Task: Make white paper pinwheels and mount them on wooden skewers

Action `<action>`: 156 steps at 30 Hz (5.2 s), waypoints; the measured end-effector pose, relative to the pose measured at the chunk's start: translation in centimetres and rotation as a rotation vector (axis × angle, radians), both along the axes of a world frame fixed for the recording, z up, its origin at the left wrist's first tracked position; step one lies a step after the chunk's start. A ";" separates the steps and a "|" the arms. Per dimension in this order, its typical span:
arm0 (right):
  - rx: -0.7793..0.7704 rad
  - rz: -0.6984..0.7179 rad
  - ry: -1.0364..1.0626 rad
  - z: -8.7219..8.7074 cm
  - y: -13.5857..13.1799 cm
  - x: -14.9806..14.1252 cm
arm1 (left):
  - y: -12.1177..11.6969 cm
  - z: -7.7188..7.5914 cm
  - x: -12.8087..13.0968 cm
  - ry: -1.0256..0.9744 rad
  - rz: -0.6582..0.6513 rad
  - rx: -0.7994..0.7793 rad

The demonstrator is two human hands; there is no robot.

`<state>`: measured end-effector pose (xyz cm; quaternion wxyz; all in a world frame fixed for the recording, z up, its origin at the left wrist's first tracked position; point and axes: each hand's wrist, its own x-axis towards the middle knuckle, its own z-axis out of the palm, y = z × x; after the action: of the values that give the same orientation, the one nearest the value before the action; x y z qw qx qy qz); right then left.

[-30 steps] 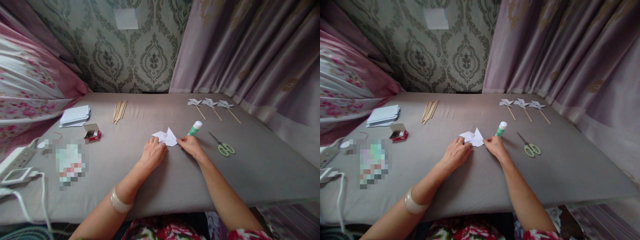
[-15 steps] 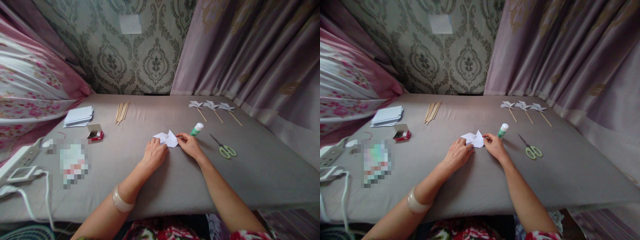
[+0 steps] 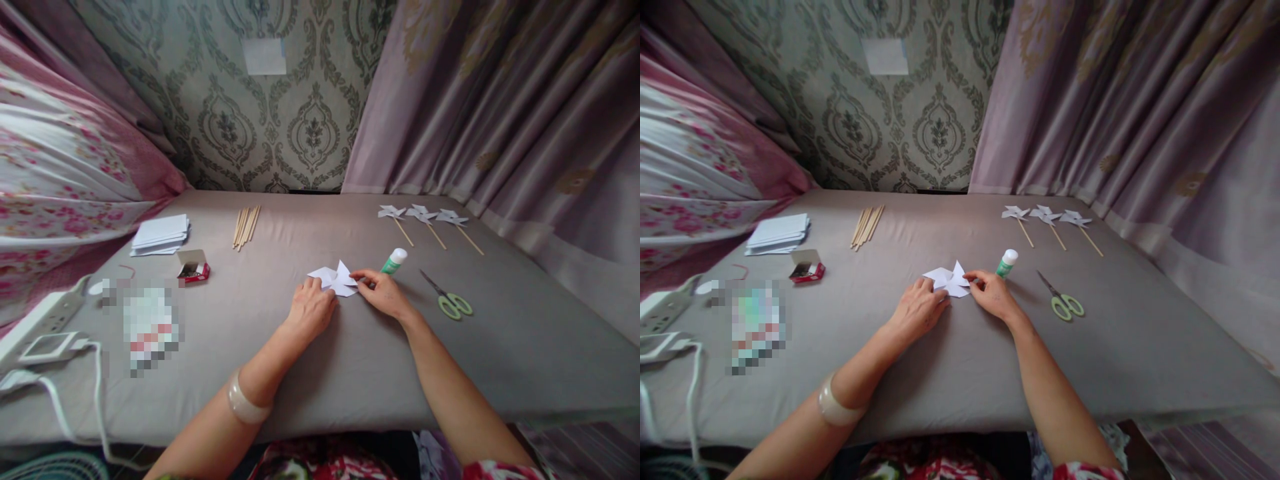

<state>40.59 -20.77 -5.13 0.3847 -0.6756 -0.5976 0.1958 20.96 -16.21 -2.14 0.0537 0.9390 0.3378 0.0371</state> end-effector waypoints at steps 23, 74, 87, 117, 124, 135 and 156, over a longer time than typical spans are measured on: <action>-0.023 0.426 -0.224 1.7 4.4 0.3 | 0.0 0.2 -0.2 0.018 -0.005 -0.002; -0.154 0.235 -0.358 1.6 5.0 -1.4 | 0.9 0.3 -0.7 -0.071 -0.035 -0.094; -0.424 0.111 -0.508 3.2 7.7 -2.3 | 5.3 -0.2 -2.2 -0.346 0.420 -0.181; -0.183 -0.339 0.043 -0.2 3.9 -3.5 | 7.2 -2.0 1.9 -0.749 0.170 -0.737; 0.007 -0.198 0.646 0.5 3.8 -3.2 | 6.4 -1.1 1.9 -1.088 0.297 -1.158; 0.080 -0.169 0.810 3.3 1.8 -4.1 | 4.7 0.7 1.5 -1.282 0.372 -1.430; 0.205 -0.299 0.777 4.1 1.2 -5.1 | 2.8 0.4 3.0 -1.242 0.373 -1.415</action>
<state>35.49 -19.56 -0.98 0.6705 -0.5891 -0.3204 0.3175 23.93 -13.41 -1.77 0.7707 0.4330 0.3374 0.3235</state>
